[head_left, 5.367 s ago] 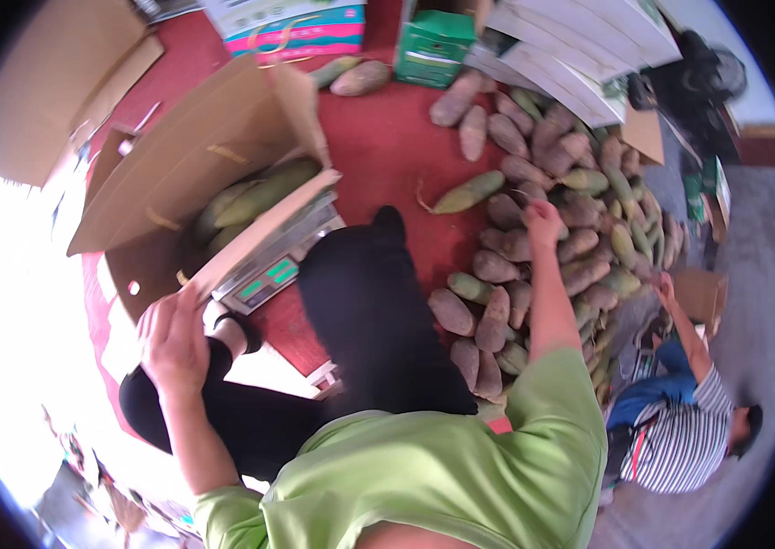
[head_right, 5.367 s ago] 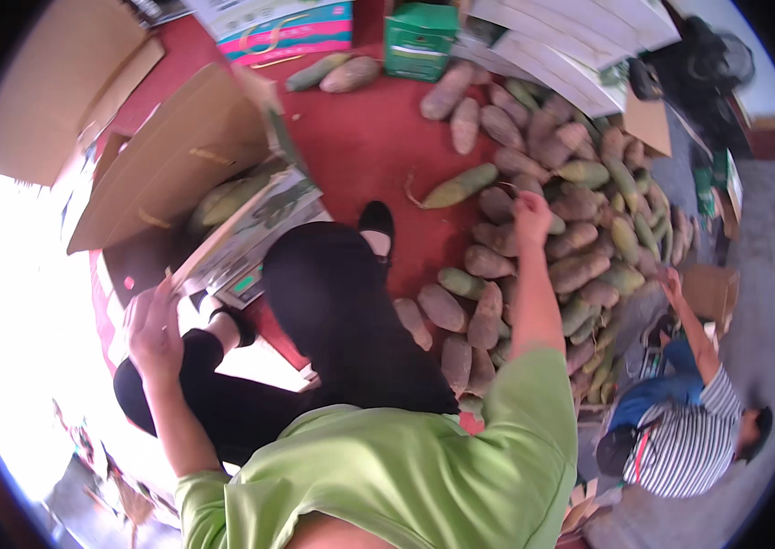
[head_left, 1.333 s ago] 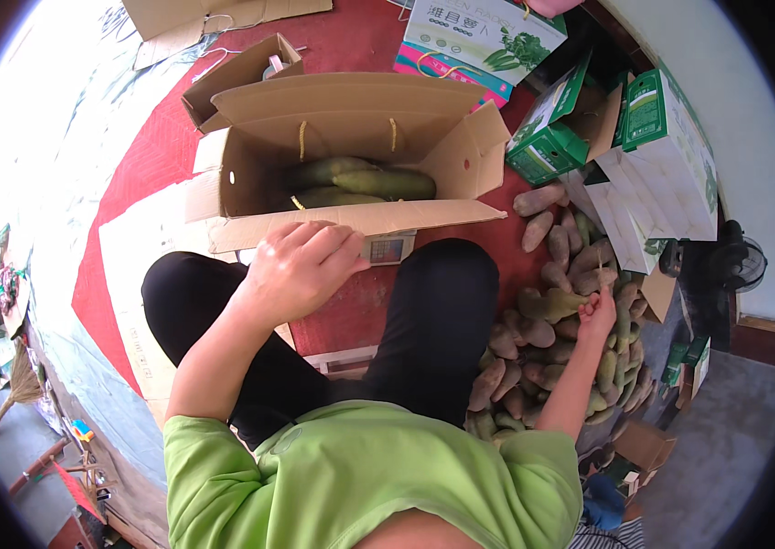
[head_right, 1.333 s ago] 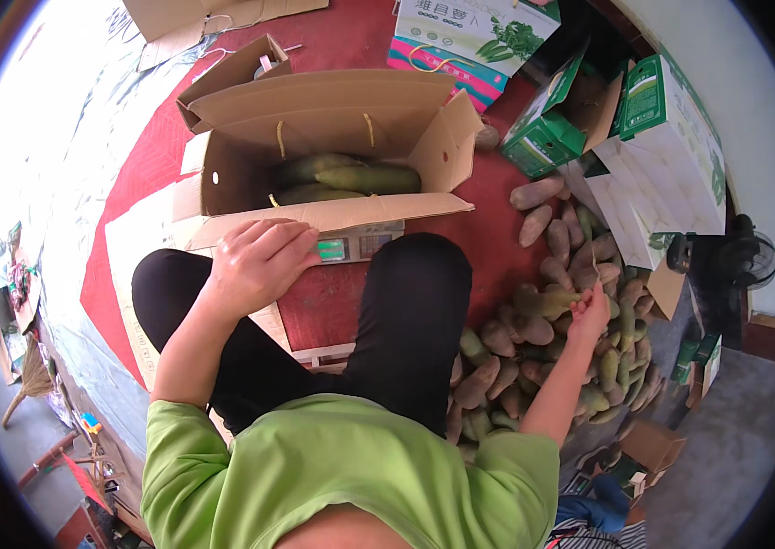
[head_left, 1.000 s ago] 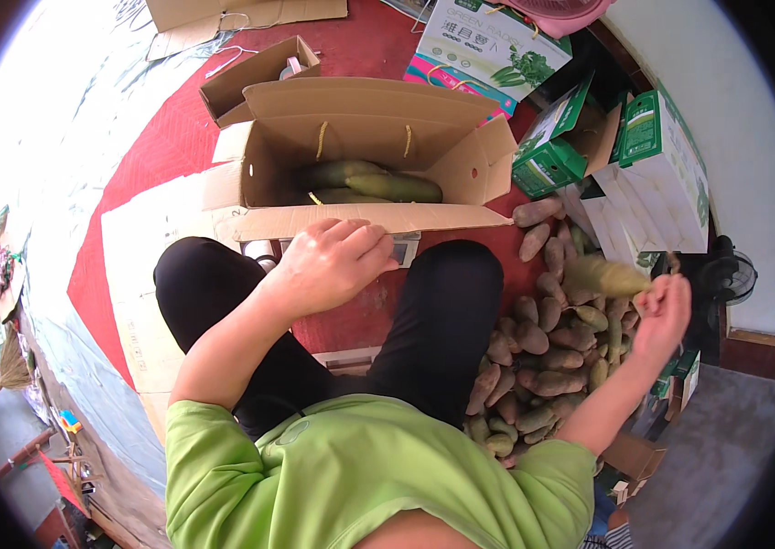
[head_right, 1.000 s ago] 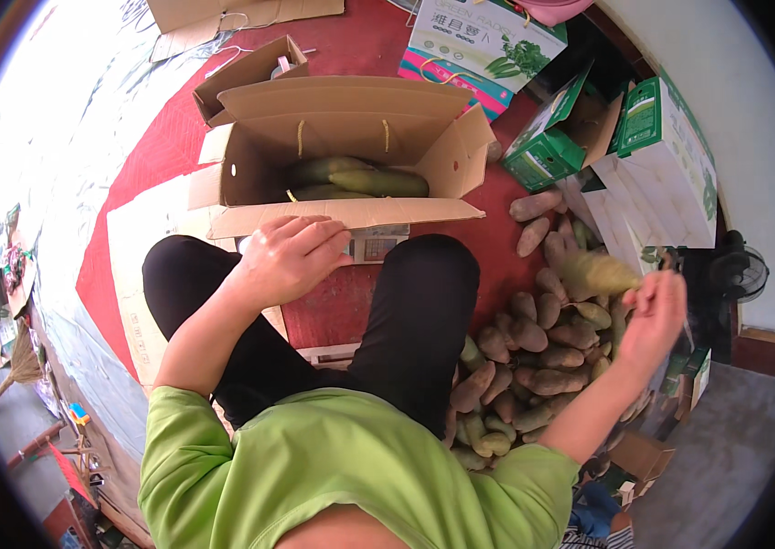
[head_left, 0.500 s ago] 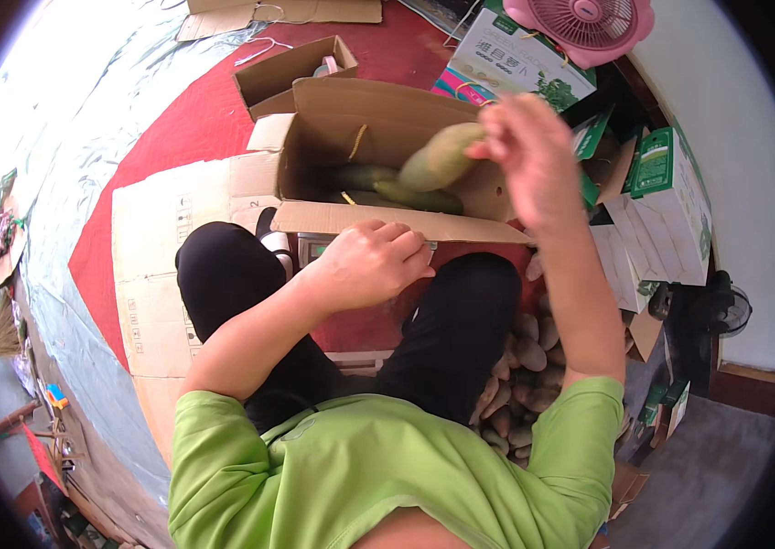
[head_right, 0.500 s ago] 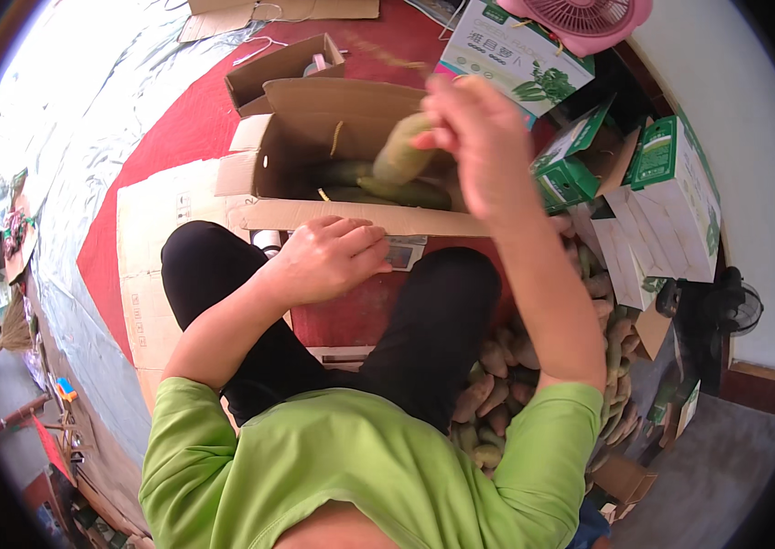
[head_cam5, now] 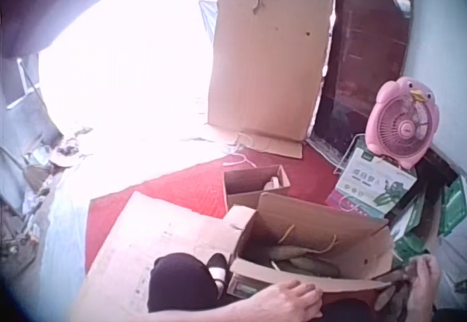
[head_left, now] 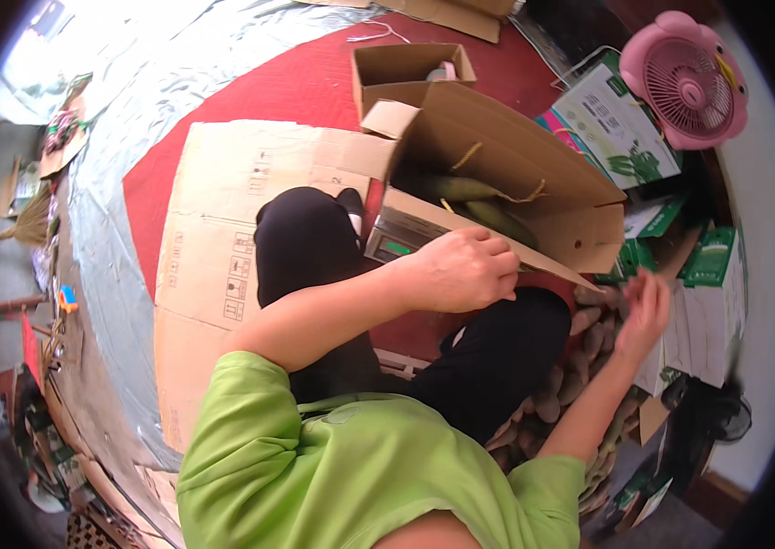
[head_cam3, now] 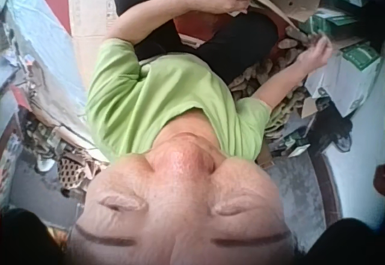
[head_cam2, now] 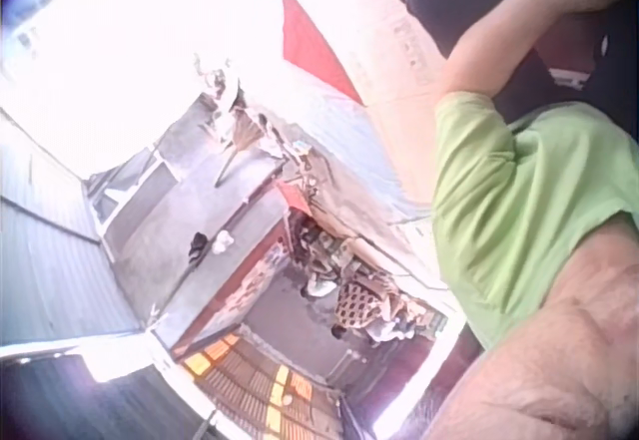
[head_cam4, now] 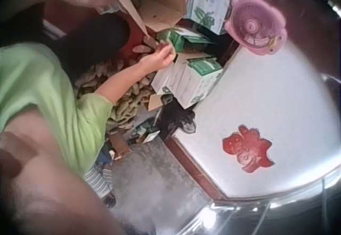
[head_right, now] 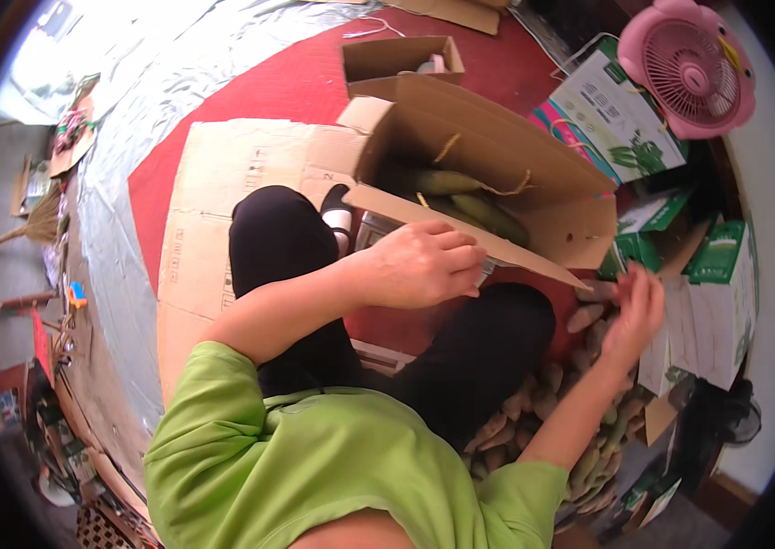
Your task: Sorting and packing winter melons into cardboard boxes and weighing them on a scale.
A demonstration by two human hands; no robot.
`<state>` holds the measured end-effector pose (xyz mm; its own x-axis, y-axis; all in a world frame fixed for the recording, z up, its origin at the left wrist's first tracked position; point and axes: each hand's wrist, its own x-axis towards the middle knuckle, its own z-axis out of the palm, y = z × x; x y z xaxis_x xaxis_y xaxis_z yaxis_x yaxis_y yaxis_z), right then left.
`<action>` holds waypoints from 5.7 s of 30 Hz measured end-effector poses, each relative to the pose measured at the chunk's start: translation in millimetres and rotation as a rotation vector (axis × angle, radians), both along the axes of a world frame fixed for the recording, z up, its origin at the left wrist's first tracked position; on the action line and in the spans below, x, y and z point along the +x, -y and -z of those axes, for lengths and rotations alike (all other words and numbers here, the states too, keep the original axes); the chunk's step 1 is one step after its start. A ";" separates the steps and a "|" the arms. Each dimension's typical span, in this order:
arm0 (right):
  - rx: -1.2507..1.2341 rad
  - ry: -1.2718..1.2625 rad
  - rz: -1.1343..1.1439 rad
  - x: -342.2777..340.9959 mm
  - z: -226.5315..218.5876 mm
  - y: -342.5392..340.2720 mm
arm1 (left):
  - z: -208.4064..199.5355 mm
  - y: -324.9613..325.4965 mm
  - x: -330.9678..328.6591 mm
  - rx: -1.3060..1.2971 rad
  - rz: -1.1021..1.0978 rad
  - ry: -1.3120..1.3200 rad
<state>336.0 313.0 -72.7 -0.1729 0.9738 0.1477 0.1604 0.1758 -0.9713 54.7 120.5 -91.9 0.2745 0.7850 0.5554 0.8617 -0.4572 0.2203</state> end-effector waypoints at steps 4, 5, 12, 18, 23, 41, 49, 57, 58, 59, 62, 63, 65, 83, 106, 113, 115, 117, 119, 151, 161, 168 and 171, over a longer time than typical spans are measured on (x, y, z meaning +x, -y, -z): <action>-0.291 0.031 0.264 123.4 104.5 14.9 | -0.3 -11.4 -1.8 0.053 0.051 0.043; -0.379 0.126 0.343 134.2 132.1 34.8 | -1.1 -12.8 -7.6 0.045 0.053 0.061; -1.024 -0.100 0.055 261.4 342.5 233.9 | -16.2 -18.4 -20.3 0.022 -0.111 0.120; -0.830 0.450 -0.067 196.4 319.8 347.4 | -12.7 -11.2 -13.5 -0.065 -0.181 0.212; -0.485 0.788 -0.245 208.9 368.9 377.4 | 0.8 -17.3 -25.6 -0.064 -0.152 0.244; -0.249 1.176 -0.216 226.6 338.2 218.6 | -43.6 66.4 -71.4 -0.038 -0.726 0.252; -0.260 1.509 -0.529 207.6 328.0 166.7 | -18.1 75.1 -68.1 -0.046 -0.772 0.006; -0.456 1.379 -0.591 156.1 296.4 159.5 | -25.3 82.3 -68.1 -0.052 -0.758 -0.052; -0.525 1.367 -0.579 165.3 305.8 161.1 | -24.3 79.1 -68.6 -0.051 -0.750 -0.050; -0.595 1.353 -0.568 138.0 245.1 172.6 | -24.3 77.5 -68.7 -0.049 -0.749 -0.050; 0.134 1.602 -1.111 203.4 355.2 164.1 | -23.4 73.9 -68.5 -0.042 -0.736 -0.033; 0.135 1.601 -1.104 200.5 354.2 164.2 | -23.0 72.3 -67.3 -0.039 -0.736 -0.042; 0.198 2.053 -1.253 182.5 324.9 169.2 | -22.6 75.8 -65.1 -0.038 -0.753 -0.054; -0.353 1.210 -0.264 169.5 209.8 185.0 | -21.4 86.0 -67.2 0.024 -0.736 -0.042; 0.365 -0.205 0.086 67.1 -56.2 38.3 | -25.7 51.9 -49.9 -0.103 -0.649 0.022; 0.162 -0.199 -0.266 -34.3 -27.7 10.3 | -24.5 55.6 -46.9 -0.126 -0.594 -0.047; 0.094 0.028 -0.337 -52.6 -14.1 -0.7 | -23.8 60.5 -48.4 -0.108 -0.592 -0.051; 0.218 0.251 -0.341 -54.2 -2.2 -8.7 | -22.6 62.6 -50.2 -0.110 -0.606 -0.069; 0.271 0.302 -0.277 -48.1 1.0 -6.0 | -23.5 65.0 -52.3 -0.089 -0.624 -0.060; -0.059 1.100 0.099 349.3 269.9 279.0 | -11.3 57.5 -56.5 -0.123 -0.727 0.000; -0.261 1.026 -0.068 237.4 336.3 274.2 | -10.1 52.2 -49.4 -0.107 -0.751 0.001; -0.365 0.937 -0.222 174.8 370.4 263.1 | -16.7 57.2 -44.7 -0.206 -0.789 0.026; -0.409 0.893 -0.265 159.4 384.4 265.1 | -11.4 53.2 -49.2 -0.179 -0.738 0.001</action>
